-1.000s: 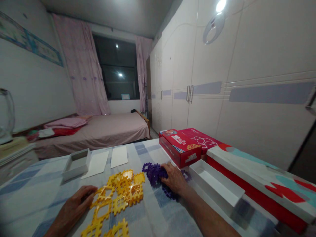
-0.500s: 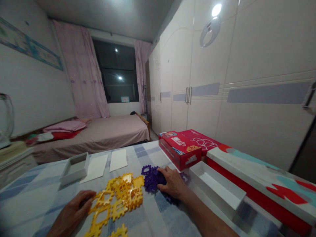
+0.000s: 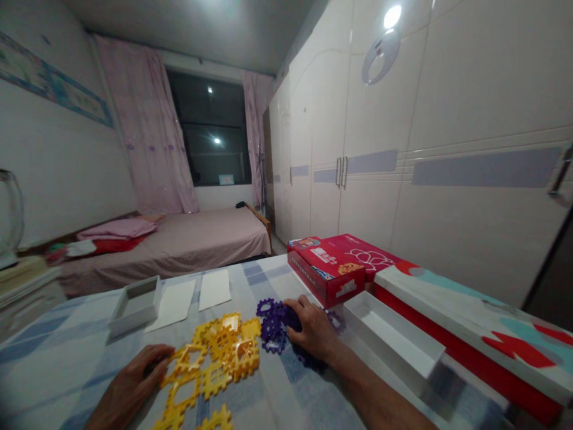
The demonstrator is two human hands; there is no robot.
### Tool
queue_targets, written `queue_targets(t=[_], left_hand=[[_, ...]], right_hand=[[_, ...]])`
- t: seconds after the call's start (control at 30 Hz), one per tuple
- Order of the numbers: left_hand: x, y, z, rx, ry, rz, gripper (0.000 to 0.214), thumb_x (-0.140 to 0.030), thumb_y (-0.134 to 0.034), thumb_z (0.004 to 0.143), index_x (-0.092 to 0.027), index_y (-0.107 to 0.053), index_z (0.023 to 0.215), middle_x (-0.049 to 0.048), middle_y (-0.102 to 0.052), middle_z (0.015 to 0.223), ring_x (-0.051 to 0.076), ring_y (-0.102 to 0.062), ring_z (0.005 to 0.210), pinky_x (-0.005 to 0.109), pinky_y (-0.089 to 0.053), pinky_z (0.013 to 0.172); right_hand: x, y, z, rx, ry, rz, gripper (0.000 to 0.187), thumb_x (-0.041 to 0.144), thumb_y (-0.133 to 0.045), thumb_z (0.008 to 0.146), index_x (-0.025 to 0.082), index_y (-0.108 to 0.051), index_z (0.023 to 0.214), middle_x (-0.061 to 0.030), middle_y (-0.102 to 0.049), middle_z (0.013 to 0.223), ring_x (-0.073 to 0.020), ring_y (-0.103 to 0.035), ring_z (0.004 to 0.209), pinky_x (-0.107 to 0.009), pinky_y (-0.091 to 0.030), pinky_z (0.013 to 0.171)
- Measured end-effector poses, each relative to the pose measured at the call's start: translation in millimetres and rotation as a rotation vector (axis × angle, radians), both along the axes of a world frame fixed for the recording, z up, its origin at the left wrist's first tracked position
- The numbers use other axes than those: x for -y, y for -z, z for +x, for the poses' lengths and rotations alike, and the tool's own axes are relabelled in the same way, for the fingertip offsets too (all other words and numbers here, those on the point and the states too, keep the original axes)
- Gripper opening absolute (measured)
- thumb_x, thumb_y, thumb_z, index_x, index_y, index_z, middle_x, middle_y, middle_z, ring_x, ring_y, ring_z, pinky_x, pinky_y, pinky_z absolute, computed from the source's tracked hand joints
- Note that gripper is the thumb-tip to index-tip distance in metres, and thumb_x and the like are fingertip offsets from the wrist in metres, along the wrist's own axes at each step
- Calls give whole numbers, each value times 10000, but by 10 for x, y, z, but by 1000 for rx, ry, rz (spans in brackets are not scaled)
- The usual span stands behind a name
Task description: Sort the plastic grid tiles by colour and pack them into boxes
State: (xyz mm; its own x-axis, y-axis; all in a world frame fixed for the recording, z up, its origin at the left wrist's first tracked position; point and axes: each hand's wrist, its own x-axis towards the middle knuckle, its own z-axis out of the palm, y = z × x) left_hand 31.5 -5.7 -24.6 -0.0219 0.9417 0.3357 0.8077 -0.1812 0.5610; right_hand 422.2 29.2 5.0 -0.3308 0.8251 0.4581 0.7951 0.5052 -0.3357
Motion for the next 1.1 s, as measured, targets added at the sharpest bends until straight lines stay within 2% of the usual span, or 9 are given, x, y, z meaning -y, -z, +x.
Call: queue_targets(t=[0.2, 0.33, 0.47, 0.57, 0.67, 0.8, 0.93, 1.1], left_hand=[[-32, 42, -51, 0, 2, 1, 303, -453, -482, 756, -256, -675, 882, 15, -703, 966, 200, -672, 885, 281, -542, 779], [-52, 59, -93, -21, -5, -16, 320, -475, -480, 751, -264, -682, 881, 10, -711, 952, 199, -679, 854, 277, -551, 742], [-44, 28, -86, -35, -12, -19, 331, -486, -478, 740, -269, -686, 875, 7, -711, 963, 203, -679, 867, 277, -551, 744], [-19, -32, -44, -22, -24, -36, 354, -509, -473, 725, -266, -690, 862, 16, -714, 956, 211, -683, 846, 286, -555, 726], [-1, -82, -8, -1, -23, -55, 356, -517, -470, 717, -268, -693, 840, 16, -720, 930, 214, -687, 815, 290, -558, 702], [2, -103, 1, 15, -20, -38, 349, -517, -490, 701, -266, -697, 825, 18, -724, 916, 219, -688, 811, 291, -560, 701], [3, -118, 7, 38, -13, -24, 325, -499, -499, 696, -268, -697, 809, 18, -729, 904, 224, -690, 805, 297, -565, 698], [2, -125, 10, 16, -14, -27, 333, -495, -491, 702, -259, -691, 825, 24, -723, 904, 226, -688, 802, 306, -567, 711]], right_hand=[[1, -40, 1, -148, 58, 94, 458, 236, -588, 743, 237, -491, 1191, -49, -538, 1041, -191, -568, 935, -320, -470, 834], [56, -293, 112, -270, 130, 219, 439, 270, -573, 770, 240, -479, 1197, -57, -550, 1070, -202, -557, 1000, -332, -468, 871], [156, -634, 447, -303, 307, 371, 434, 323, -575, 780, 242, -492, 1198, -60, -565, 1085, -213, -563, 975, -357, -461, 877], [208, -770, 814, -262, 459, 428, 443, 358, -570, 779, 228, -506, 1197, -69, -569, 1087, -224, -561, 977, -368, -460, 871], [237, -739, 1153, -182, 595, 375, 450, 372, -561, 772, 214, -517, 1190, -76, -575, 1075, -239, -570, 972, -378, -466, 848], [265, -534, 1441, -59, 682, 242, 440, 389, -531, 782, 216, -518, 1187, -81, -580, 1068, -244, -589, 943, -380, -480, 796], [286, -359, 1567, -16, 667, 174, 444, 413, -516, 789, 215, -516, 1186, -77, -596, 1029, -232, -605, 890, -372, -488, 766], [298, -330, 1558, 0, 544, 115, 365, 362, -531, 773, 226, -549, 1111, -65, -605, 1066, -226, -590, 958, -371, -485, 816]])
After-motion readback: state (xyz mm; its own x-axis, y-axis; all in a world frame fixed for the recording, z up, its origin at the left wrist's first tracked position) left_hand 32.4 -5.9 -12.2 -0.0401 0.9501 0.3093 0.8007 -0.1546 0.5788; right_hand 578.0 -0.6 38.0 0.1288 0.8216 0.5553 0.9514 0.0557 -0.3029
